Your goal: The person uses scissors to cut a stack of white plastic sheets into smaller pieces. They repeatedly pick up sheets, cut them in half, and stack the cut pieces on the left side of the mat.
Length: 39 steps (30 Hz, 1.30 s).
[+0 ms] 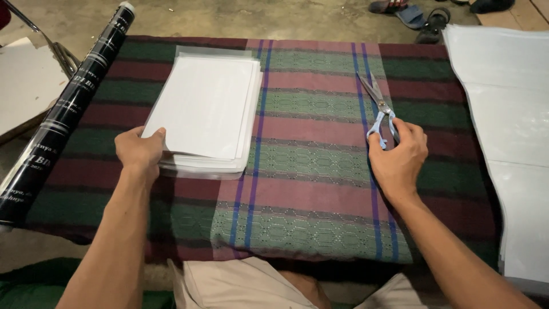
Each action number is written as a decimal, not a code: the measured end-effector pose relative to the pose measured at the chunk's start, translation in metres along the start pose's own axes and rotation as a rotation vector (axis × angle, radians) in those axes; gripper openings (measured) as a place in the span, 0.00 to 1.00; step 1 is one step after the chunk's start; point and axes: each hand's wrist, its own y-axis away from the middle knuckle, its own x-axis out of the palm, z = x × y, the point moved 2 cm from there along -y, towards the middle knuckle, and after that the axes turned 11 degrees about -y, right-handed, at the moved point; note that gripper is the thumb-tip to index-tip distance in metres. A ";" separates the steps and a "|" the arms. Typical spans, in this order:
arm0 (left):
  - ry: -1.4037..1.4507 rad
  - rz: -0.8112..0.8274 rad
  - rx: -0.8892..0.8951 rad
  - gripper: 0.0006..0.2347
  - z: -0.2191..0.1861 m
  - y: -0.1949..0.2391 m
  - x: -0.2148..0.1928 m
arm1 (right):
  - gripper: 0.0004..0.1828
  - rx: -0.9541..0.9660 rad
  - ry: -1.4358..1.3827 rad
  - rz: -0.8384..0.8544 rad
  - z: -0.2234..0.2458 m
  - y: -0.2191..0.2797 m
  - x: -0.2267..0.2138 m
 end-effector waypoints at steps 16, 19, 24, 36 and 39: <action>-0.380 -0.293 0.820 0.23 -0.071 0.060 0.069 | 0.07 -0.052 0.015 -0.061 -0.010 -0.002 0.000; -0.236 -0.055 0.954 0.21 -0.105 0.095 0.105 | 0.05 0.011 -0.030 -0.036 -0.020 -0.008 -0.001; -0.348 0.154 1.032 0.18 -0.123 0.129 0.160 | 0.06 -0.034 0.089 -0.031 -0.056 -0.036 -0.027; -0.354 -0.005 1.040 0.13 -0.119 0.159 0.141 | 0.19 0.269 0.429 0.145 -0.166 -0.061 -0.080; -0.348 -0.019 1.049 0.12 -0.120 0.161 0.138 | 0.17 0.283 0.377 0.137 -0.156 -0.061 -0.082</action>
